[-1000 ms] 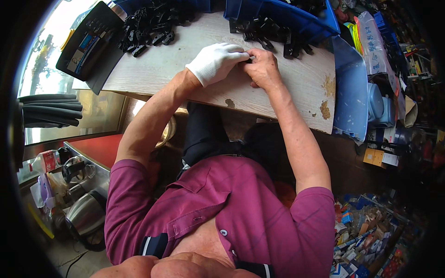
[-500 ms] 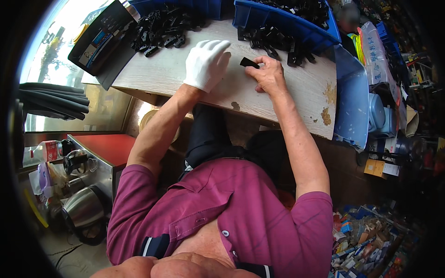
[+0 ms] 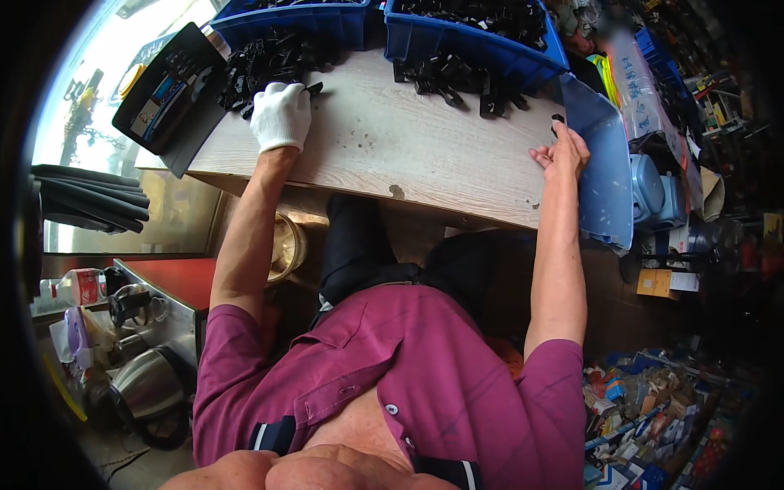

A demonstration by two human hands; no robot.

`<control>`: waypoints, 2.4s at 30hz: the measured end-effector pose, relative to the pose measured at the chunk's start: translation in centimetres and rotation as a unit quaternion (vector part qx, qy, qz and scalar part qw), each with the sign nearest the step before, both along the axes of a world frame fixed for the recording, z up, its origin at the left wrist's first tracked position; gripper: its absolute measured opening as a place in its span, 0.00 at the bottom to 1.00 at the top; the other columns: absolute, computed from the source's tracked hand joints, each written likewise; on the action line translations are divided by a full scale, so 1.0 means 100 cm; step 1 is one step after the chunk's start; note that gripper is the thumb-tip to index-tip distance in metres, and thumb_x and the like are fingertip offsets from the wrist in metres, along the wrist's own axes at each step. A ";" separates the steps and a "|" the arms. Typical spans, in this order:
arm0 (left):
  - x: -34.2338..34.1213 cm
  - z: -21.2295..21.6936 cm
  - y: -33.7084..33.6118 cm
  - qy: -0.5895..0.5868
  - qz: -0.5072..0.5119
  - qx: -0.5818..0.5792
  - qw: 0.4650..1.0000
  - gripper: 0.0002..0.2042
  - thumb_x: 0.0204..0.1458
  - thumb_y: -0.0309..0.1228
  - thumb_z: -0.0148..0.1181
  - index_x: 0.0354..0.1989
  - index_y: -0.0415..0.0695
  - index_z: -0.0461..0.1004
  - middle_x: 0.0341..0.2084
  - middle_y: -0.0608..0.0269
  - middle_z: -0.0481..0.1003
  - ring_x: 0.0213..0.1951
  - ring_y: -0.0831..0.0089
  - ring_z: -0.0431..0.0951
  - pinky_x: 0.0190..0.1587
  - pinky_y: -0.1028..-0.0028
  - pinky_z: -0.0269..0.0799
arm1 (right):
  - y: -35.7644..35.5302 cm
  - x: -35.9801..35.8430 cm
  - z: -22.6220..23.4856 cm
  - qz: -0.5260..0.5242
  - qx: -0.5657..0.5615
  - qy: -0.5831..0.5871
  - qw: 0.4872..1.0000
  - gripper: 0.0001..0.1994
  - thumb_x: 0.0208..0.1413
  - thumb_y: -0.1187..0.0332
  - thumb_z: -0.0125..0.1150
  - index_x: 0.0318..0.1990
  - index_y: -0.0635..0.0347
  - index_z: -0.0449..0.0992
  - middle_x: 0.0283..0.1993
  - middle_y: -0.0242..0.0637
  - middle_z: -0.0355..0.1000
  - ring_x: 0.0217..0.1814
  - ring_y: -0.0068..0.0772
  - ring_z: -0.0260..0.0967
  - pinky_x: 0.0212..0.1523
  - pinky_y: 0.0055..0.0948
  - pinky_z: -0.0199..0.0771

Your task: Manually assembling small black plastic components at a workshop bench.

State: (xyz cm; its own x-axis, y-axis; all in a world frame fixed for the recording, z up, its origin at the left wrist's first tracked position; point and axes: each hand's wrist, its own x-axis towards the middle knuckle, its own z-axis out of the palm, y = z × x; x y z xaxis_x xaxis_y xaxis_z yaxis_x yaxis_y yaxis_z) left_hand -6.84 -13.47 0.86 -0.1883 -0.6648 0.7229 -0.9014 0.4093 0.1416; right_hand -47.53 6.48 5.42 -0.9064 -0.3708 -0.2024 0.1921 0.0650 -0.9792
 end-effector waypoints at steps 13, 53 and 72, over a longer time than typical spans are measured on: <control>-0.008 -0.005 0.002 0.044 -0.093 0.049 0.993 0.07 0.55 0.39 0.65 0.34 0.51 0.83 0.32 0.60 0.81 0.35 0.54 0.80 0.37 0.59 0.78 | -0.043 0.096 -0.004 0.255 0.082 0.027 0.963 0.15 0.52 0.63 0.74 0.42 0.57 0.76 0.16 0.24 0.63 0.13 0.19 0.63 0.21 0.30 0.81; -0.043 0.000 0.042 0.019 -0.265 0.146 0.953 0.10 0.54 0.31 0.61 0.43 0.49 0.81 0.38 0.57 0.81 0.41 0.53 0.79 0.46 0.61 0.77 | -0.056 0.163 0.000 0.415 0.194 0.120 0.880 0.20 0.53 0.68 0.71 0.51 0.69 0.75 0.18 0.29 0.67 0.08 0.19 0.55 0.07 0.25 0.58; -0.095 0.001 0.042 0.024 -0.493 0.103 0.863 0.13 0.52 0.24 0.59 0.46 0.48 0.81 0.39 0.59 0.79 0.41 0.55 0.79 0.46 0.63 0.77 | -0.052 0.159 -0.009 0.404 0.177 0.142 0.887 0.14 0.52 0.72 0.64 0.48 0.58 0.81 0.18 0.28 0.68 0.12 0.20 0.62 0.11 0.25 0.68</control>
